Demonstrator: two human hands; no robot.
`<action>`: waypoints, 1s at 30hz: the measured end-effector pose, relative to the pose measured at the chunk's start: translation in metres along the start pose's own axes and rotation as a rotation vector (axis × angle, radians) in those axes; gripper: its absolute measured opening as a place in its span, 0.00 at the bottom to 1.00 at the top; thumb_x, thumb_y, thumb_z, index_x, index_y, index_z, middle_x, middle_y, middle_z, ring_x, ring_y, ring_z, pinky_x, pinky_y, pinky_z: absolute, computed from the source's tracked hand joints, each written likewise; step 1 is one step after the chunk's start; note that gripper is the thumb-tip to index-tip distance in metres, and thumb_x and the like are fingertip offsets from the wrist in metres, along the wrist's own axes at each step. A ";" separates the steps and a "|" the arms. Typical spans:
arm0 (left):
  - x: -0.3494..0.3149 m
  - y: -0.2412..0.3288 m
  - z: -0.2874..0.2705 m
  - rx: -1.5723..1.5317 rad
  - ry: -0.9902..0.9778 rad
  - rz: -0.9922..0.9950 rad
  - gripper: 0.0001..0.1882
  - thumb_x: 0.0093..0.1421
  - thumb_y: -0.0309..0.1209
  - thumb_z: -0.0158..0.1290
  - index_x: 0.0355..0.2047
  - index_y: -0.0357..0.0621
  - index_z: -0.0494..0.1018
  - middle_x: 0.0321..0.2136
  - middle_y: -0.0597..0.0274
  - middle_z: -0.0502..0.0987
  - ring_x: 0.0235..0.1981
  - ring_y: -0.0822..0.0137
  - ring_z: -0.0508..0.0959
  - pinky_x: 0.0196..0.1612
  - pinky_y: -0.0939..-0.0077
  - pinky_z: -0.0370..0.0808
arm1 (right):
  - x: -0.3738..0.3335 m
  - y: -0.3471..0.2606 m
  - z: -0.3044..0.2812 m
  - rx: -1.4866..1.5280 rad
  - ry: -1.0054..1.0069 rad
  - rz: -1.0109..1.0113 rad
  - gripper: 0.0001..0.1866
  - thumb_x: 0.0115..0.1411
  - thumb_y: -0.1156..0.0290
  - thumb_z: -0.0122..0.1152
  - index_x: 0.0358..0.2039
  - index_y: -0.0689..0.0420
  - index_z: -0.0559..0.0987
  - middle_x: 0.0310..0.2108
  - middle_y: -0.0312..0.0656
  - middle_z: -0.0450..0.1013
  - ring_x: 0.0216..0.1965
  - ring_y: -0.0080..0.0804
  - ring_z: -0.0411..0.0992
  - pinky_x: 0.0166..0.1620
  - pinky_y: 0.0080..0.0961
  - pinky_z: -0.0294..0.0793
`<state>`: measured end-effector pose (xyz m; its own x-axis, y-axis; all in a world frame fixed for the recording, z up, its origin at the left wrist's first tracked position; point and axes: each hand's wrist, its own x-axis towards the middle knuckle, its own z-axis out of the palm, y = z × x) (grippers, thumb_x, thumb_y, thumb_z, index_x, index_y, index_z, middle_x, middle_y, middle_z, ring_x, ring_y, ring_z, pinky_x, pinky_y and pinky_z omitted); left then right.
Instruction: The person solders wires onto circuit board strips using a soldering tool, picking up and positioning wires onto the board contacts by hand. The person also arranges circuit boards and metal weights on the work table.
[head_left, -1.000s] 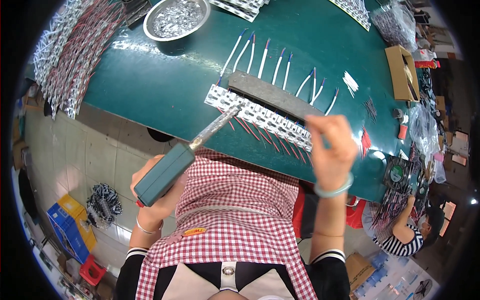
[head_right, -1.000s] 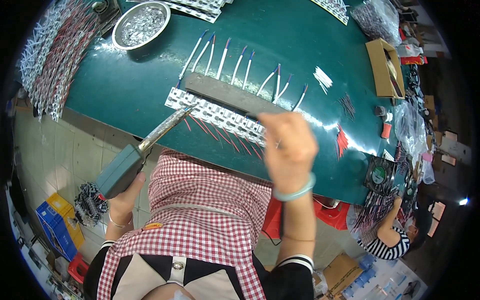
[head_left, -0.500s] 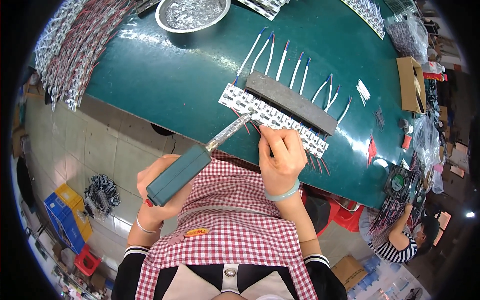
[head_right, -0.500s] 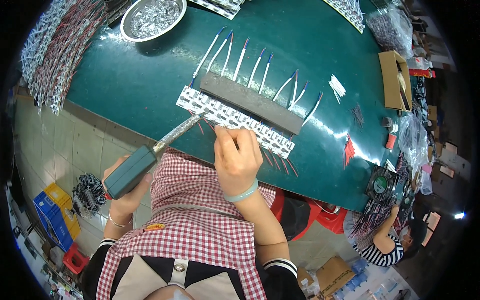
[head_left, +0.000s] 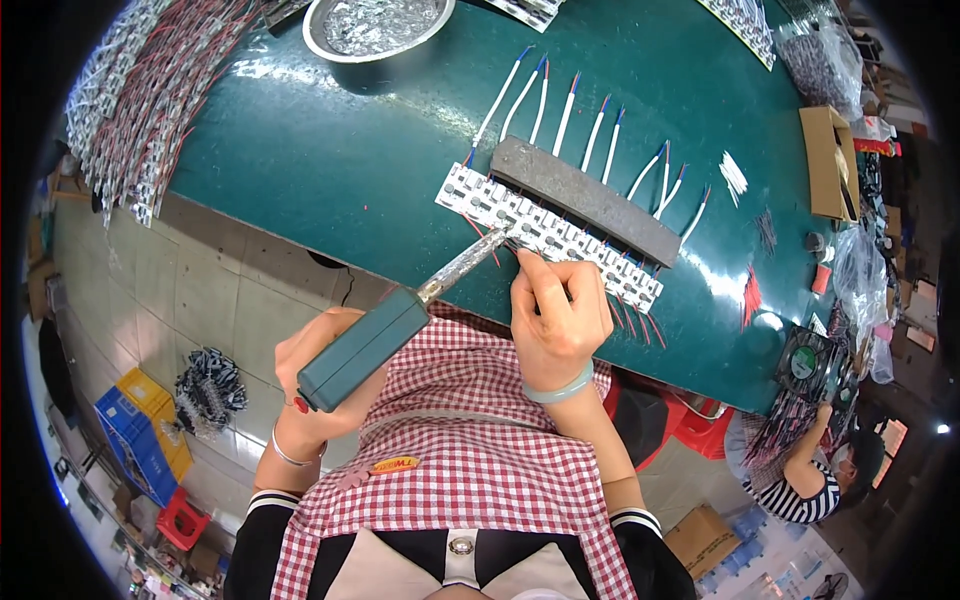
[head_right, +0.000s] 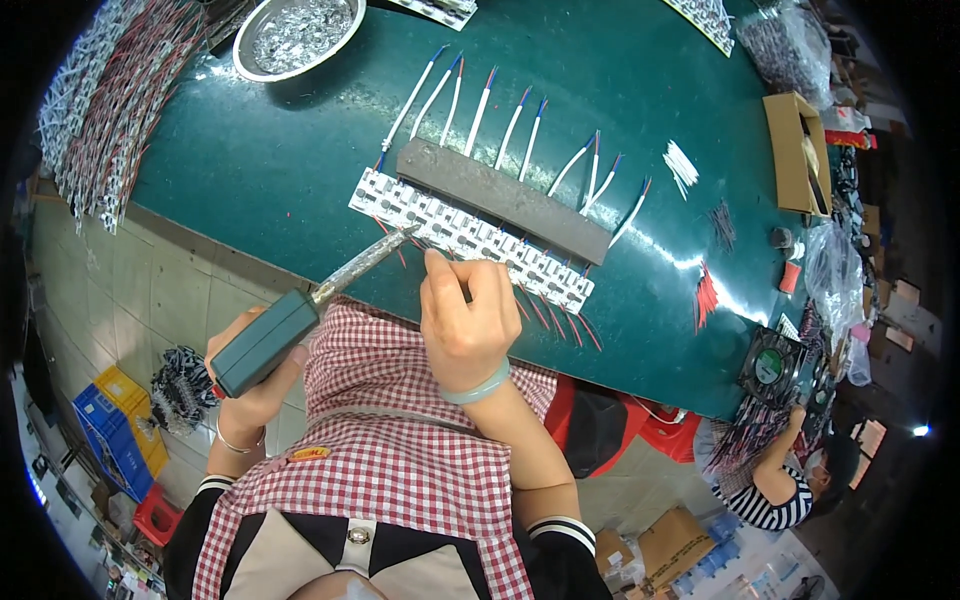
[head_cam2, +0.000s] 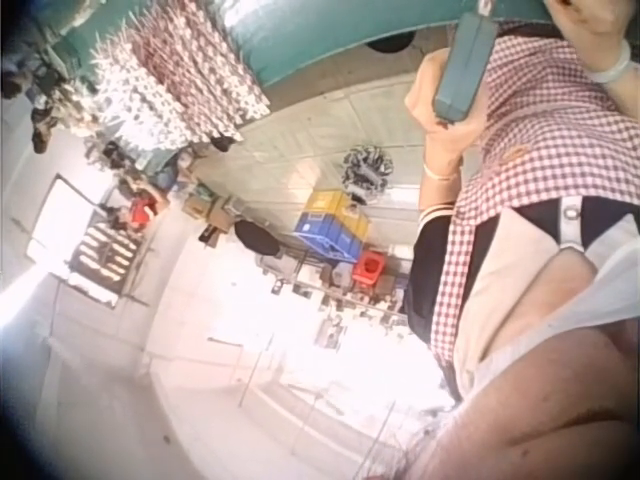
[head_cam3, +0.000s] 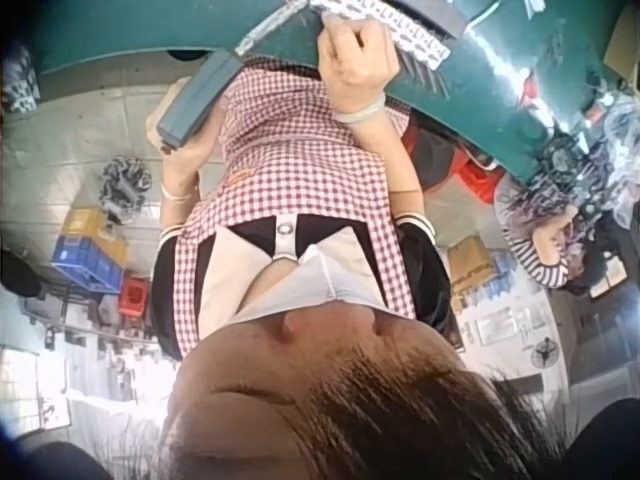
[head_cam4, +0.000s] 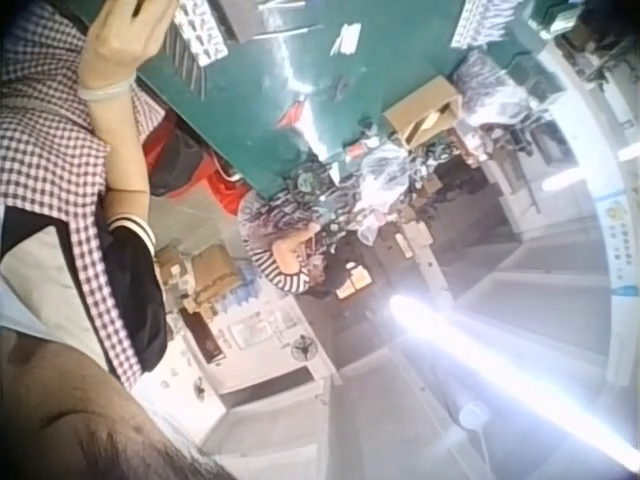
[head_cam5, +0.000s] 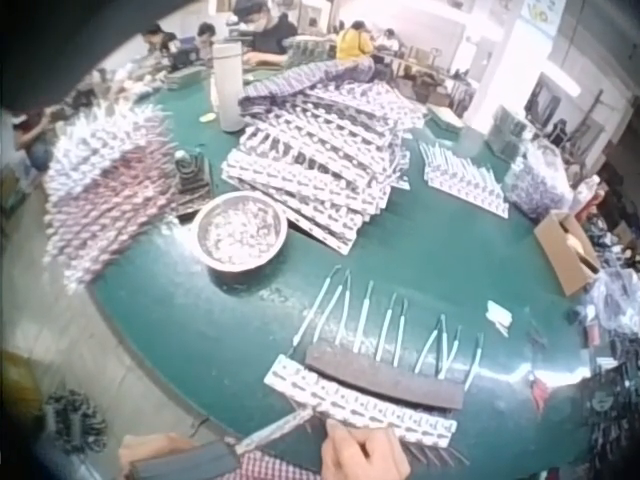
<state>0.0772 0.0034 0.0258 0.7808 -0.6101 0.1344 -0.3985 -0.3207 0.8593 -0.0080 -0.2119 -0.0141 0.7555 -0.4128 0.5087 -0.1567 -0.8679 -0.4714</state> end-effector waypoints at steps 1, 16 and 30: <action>0.000 0.000 0.000 0.001 -0.001 0.000 0.14 0.40 0.15 0.59 0.31 0.30 0.76 0.29 0.51 0.80 0.27 0.58 0.82 0.31 0.74 0.77 | -0.001 0.000 0.000 -0.005 -0.001 0.004 0.17 0.42 0.85 0.69 0.36 0.60 0.84 0.25 0.38 0.67 0.26 0.33 0.70 0.27 0.28 0.71; 0.002 -0.001 0.001 -0.026 -0.011 -0.009 0.14 0.39 0.16 0.58 0.30 0.31 0.76 0.29 0.52 0.80 0.27 0.59 0.81 0.31 0.75 0.77 | 0.002 -0.001 0.007 -0.019 0.038 -0.007 0.18 0.40 0.87 0.71 0.34 0.57 0.85 0.22 0.37 0.66 0.22 0.32 0.68 0.26 0.28 0.69; 0.005 -0.002 -0.005 0.061 -0.014 0.099 0.12 0.39 0.17 0.60 0.27 0.33 0.74 0.23 0.52 0.76 0.21 0.59 0.77 0.26 0.74 0.73 | 0.004 -0.003 0.007 -0.039 0.030 -0.013 0.17 0.39 0.87 0.71 0.33 0.58 0.85 0.22 0.37 0.65 0.22 0.31 0.68 0.24 0.27 0.67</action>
<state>0.0842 0.0049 0.0275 0.7293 -0.6512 0.2097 -0.5021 -0.3012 0.8107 0.0004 -0.2094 -0.0160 0.7380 -0.4093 0.5365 -0.1724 -0.8830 -0.4365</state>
